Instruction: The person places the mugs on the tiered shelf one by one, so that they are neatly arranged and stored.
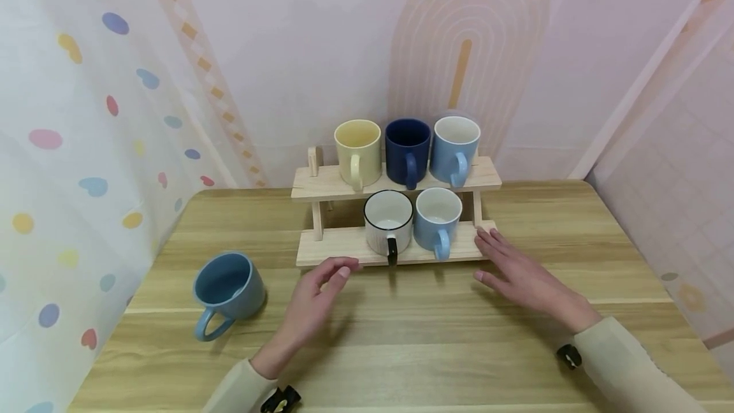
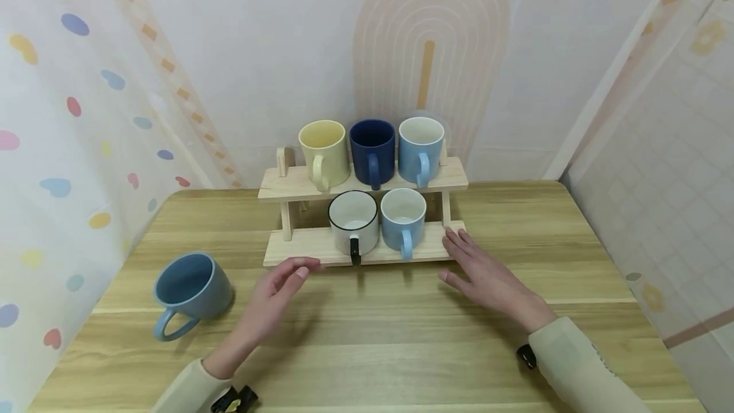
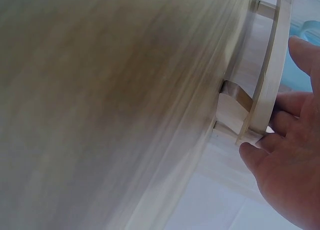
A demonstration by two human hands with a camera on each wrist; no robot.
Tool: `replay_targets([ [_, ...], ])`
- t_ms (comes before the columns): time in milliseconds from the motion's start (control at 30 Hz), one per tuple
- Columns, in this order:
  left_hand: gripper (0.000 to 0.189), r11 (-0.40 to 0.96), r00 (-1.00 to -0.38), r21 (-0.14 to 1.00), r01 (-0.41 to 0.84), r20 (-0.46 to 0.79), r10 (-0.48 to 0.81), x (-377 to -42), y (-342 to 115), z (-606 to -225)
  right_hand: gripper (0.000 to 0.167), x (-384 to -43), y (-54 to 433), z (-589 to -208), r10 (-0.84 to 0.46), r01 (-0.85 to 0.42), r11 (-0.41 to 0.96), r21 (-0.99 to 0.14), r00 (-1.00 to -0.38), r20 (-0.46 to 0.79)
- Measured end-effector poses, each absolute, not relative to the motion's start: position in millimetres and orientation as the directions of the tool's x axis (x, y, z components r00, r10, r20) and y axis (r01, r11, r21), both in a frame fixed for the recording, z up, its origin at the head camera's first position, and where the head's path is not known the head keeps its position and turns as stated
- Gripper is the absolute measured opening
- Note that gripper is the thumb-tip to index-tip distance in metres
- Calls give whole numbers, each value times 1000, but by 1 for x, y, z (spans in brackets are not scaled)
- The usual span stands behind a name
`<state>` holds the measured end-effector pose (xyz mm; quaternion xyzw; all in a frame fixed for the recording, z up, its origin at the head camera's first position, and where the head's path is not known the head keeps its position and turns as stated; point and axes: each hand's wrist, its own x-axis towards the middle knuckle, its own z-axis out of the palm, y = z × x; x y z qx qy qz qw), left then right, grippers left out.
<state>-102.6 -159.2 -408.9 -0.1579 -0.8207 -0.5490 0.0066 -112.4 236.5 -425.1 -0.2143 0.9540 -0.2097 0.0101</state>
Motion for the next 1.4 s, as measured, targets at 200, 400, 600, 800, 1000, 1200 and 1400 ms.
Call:
replay_targets([
  [200,25,408,-910,820,401,304,283,-97,-182,-398,72,-112,237,-424,-412,-403,816,-414,-908,72],
  [400,26,477,-882,743,470,375,286,-92,-204,-385,72,-112,236,-424,-410,-400,818,-414,-910,68],
  [600,31,506,-809,636,583,509,293,-92,-223,-378,72,-112,237,-425,-410,-400,815,-418,-909,70],
  [800,36,541,-766,562,625,576,286,-92,-245,-375,73,-112,237,-426,-417,-406,808,-426,-906,72],
  [1000,39,588,-743,498,637,599,297,-93,-269,-379,73,-112,237,-425,-417,-404,809,-427,-906,69],
  [1200,41,601,-740,495,627,621,260,-89,-290,-386,73,-112,237,-424,-417,-403,808,-430,-906,66],
  [1400,43,643,-753,501,580,630,189,-85,-312,-392,72,-112,237,-424,-422,-410,806,-428,-904,71],
])
